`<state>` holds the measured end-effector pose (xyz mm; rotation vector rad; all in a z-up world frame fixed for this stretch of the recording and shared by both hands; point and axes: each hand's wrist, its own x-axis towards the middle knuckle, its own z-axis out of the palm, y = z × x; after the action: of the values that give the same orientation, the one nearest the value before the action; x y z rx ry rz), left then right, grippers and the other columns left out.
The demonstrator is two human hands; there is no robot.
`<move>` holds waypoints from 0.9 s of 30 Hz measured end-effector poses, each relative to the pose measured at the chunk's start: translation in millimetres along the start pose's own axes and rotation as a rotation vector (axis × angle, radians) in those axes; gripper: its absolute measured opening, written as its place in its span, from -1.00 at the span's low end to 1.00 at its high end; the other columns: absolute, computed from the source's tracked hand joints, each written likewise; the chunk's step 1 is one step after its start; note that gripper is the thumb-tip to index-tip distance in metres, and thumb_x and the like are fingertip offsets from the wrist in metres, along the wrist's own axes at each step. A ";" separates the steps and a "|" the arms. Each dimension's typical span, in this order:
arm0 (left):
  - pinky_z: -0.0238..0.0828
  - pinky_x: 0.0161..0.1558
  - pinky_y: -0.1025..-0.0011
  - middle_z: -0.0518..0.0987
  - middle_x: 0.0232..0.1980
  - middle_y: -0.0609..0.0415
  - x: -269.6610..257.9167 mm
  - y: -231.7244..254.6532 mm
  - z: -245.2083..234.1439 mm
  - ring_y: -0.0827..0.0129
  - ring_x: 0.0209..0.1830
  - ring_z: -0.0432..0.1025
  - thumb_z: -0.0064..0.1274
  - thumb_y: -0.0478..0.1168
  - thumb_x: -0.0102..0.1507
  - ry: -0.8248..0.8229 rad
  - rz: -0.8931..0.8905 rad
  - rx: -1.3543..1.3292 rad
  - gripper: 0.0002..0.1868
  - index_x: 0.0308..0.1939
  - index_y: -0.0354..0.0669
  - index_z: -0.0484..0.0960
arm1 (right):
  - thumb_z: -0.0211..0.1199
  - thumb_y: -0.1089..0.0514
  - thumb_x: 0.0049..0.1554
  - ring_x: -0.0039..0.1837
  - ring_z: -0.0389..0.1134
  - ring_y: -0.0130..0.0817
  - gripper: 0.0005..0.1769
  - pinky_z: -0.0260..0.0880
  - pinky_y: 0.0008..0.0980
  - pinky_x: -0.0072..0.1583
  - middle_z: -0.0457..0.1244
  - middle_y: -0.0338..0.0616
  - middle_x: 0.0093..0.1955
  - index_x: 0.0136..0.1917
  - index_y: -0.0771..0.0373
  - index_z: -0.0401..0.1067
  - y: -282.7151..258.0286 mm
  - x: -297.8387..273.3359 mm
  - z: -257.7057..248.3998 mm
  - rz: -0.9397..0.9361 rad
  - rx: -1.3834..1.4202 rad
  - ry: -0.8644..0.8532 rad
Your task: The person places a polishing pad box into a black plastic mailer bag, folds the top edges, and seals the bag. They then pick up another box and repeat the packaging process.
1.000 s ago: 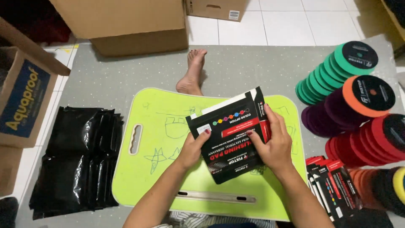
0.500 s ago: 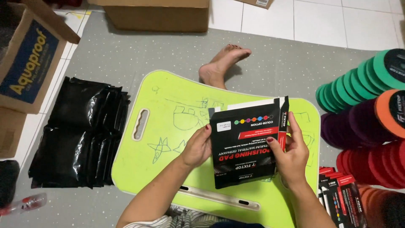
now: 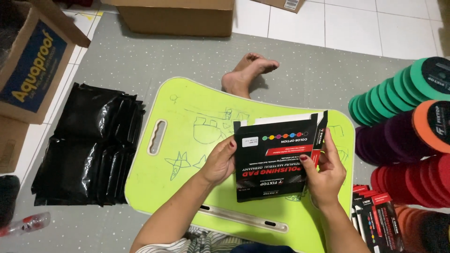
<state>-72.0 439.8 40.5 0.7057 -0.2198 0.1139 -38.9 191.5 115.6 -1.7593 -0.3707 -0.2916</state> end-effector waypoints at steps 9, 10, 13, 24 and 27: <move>0.41 0.32 0.14 0.56 0.22 -0.07 -5.9 53.0 28.5 0.14 0.26 0.45 0.24 0.01 0.30 -0.044 -0.105 0.122 -0.42 0.27 -0.22 0.47 | 0.31 0.19 0.17 0.31 0.29 -0.12 -0.42 0.40 -0.22 0.36 0.28 0.10 0.24 0.37 0.52 0.28 7.7 -14.9 -7.8 -0.187 0.008 0.061; 0.41 0.32 0.14 0.56 0.22 -0.07 -4.9 60.7 33.6 0.14 0.26 0.45 0.24 0.01 0.30 -0.050 -0.104 0.122 -0.42 0.27 -0.22 0.47 | 0.31 0.19 0.17 0.31 0.29 -0.12 -0.42 0.40 -0.22 0.36 0.28 0.10 0.24 0.37 0.52 0.28 0.6 -12.2 -8.4 -0.191 0.007 0.065; 0.35 0.44 0.04 0.55 0.27 -0.20 -2.2 80.9 43.9 -0.03 0.40 0.38 0.16 -0.10 0.38 -0.206 0.132 0.357 -0.56 0.27 -0.17 0.46 | 0.36 0.11 0.12 0.35 0.30 -0.04 -0.49 0.46 -0.07 0.45 0.23 0.10 0.22 0.27 0.37 0.36 -15.1 -6.7 -8.9 -0.328 -0.074 0.054; 0.76 -0.21 0.51 0.54 0.27 -0.17 -5.1 110.8 48.9 0.45 -0.32 0.59 0.02 -0.47 0.33 -0.192 0.096 0.739 -0.61 0.24 -0.16 0.51 | 0.28 0.51 0.04 0.34 0.35 -0.01 -0.26 0.48 -0.11 0.35 0.28 0.17 0.26 0.40 0.08 0.19 9.4 3.2 -22.7 -0.524 -0.066 -0.180; 0.58 -0.07 0.54 0.54 0.24 -0.16 -5.3 115.5 56.5 0.46 -0.28 0.54 0.04 -0.46 0.31 -0.152 0.056 0.763 -0.66 0.18 -0.22 0.54 | 0.31 0.41 0.00 0.32 0.39 -0.03 -0.39 0.48 -0.16 0.37 0.29 0.18 0.25 0.27 0.17 0.20 17.7 2.6 -24.9 -0.519 -0.053 -0.223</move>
<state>-106.8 490.2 153.7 1.4710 -0.3469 0.2009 -29.3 164.0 106.1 -1.7304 -0.9933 -0.4768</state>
